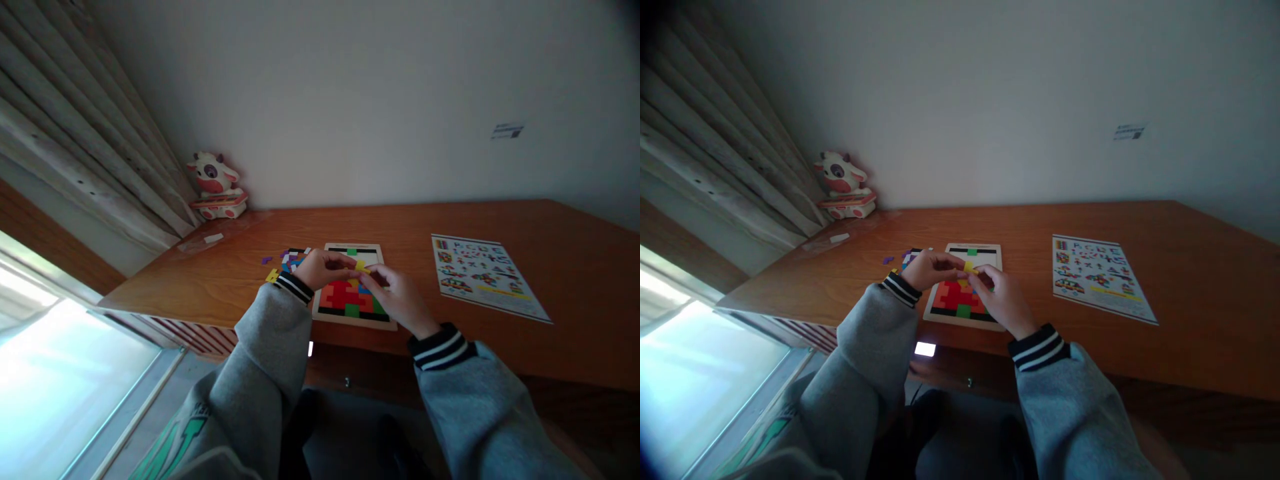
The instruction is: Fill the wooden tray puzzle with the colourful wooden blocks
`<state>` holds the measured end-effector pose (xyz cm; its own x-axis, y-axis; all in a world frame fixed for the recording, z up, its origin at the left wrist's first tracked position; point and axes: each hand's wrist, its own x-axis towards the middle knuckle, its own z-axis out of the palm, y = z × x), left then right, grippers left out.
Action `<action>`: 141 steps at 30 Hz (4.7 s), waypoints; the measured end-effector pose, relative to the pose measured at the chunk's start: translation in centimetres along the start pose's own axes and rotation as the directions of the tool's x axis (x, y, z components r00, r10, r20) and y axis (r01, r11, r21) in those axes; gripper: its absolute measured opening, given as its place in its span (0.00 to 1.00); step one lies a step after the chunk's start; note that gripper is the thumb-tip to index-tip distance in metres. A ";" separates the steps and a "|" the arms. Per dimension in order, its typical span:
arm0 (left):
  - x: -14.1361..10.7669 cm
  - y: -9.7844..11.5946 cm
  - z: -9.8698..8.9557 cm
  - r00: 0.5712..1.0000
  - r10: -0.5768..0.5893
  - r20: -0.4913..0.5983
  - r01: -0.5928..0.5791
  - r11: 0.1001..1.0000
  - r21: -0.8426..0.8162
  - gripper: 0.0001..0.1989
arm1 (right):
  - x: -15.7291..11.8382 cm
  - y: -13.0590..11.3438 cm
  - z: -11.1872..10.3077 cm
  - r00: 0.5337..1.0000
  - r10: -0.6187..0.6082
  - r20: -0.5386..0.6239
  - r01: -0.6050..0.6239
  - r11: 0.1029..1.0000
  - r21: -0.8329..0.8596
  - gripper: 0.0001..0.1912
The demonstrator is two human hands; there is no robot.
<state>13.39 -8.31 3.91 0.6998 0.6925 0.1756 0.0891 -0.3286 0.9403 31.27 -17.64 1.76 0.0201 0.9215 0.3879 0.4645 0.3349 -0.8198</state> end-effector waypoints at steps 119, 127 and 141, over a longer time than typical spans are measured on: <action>1.8 -4.5 -1.6 0.863 -0.323 -0.389 0.147 0.897 -0.417 0.20 | 3.6 5.0 -2.7 0.985 -0.010 -0.171 0.004 0.999 -0.036 0.18; 1.7 -4.7 -1.8 0.858 -0.340 -0.385 0.181 0.901 -0.394 0.18 | 3.6 5.2 -2.8 0.985 -0.007 -0.170 -0.001 0.999 -0.049 0.18; 1.7 -4.9 -1.7 0.860 -0.347 -0.374 0.200 0.904 -0.379 0.21 | 3.4 4.8 -2.6 0.990 0.027 -0.140 -0.035 0.998 -0.060 0.16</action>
<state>12.96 -4.40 0.14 0.3053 0.9499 -0.0665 -0.0480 0.0851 0.9952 35.85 -13.46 0.25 0.1560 0.8936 0.4209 0.5159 0.2897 -0.8062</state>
